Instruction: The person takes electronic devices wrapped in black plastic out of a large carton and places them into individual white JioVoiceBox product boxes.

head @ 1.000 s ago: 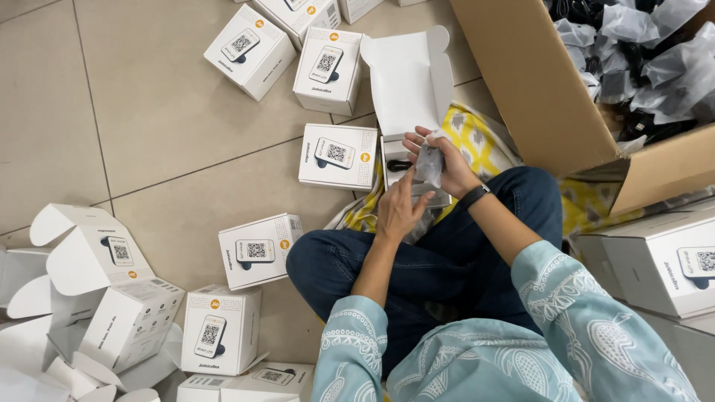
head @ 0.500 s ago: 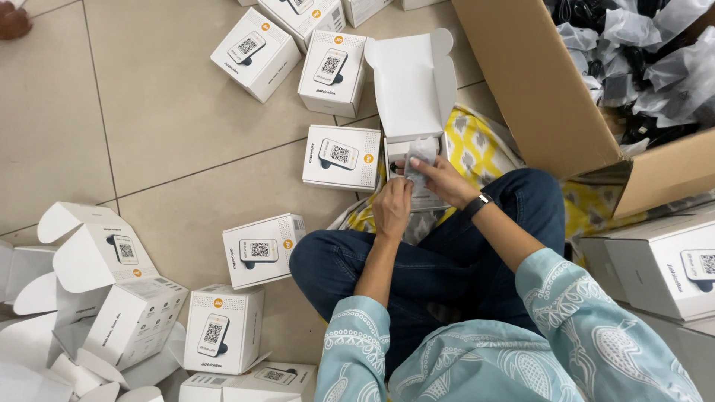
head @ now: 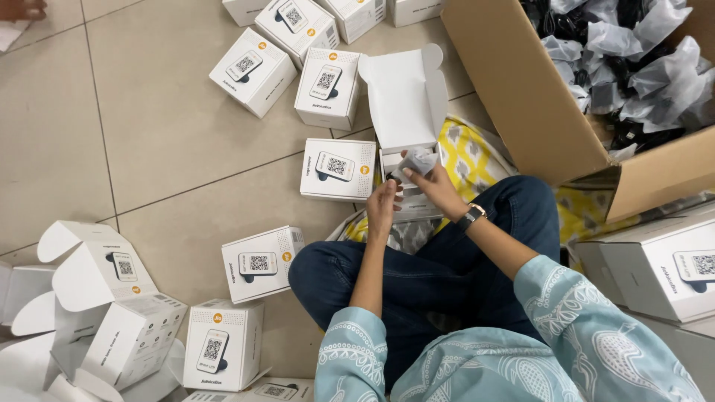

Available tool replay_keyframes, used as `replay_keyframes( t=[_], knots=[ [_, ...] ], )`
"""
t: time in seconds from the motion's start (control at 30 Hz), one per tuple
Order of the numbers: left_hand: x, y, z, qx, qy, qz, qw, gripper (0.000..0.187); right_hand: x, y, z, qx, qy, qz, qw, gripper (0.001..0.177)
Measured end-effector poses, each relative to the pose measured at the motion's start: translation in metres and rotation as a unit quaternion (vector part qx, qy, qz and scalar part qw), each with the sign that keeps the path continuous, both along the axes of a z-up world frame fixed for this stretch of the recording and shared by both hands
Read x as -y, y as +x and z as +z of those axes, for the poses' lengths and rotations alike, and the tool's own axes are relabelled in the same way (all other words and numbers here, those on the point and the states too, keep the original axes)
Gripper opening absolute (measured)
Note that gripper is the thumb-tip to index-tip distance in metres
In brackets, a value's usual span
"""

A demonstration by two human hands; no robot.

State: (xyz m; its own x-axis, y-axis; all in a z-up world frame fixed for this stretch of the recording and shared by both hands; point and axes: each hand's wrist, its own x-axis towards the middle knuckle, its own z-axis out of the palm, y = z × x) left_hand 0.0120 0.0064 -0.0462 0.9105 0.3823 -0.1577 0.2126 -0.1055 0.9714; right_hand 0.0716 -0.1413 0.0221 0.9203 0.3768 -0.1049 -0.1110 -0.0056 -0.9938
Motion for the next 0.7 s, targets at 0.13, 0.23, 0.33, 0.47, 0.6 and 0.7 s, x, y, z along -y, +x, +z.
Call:
replay_keyframes(
  t=[0.13,0.23,0.33,0.47,0.6,0.7],
  knots=[
    [-0.001,0.005,-0.018,0.033,-0.183,-0.058,0.981,0.047,-0.005,-0.008,-0.034,-0.062,-0.064,0.026,0.996,0.054],
    [-0.006,0.003,-0.004,0.056,-0.214,-0.033,0.975,0.042,-0.010,-0.013,-0.026,-0.091,-0.049,0.043,0.994,0.056],
    [-0.008,0.001,-0.020,0.096,-0.191,-0.002,0.977,0.035,-0.009,-0.013,-0.003,-0.078,-0.008,0.039,0.996,0.057],
    [-0.006,0.003,-0.045,0.144,-0.088,0.009,0.986,0.030,0.002,-0.005,0.016,-0.070,-0.053,0.040,0.995,0.054],
    [-0.006,0.009,-0.043,0.114,-0.185,0.022,0.976,0.035,0.013,-0.003,0.005,-0.099,-0.102,0.063,0.988,0.050],
    [-0.009,0.010,-0.049,0.059,-0.254,0.032,0.965,0.038,0.016,-0.003,-0.003,-0.119,-0.107,0.064,0.985,0.046]
  ],
)
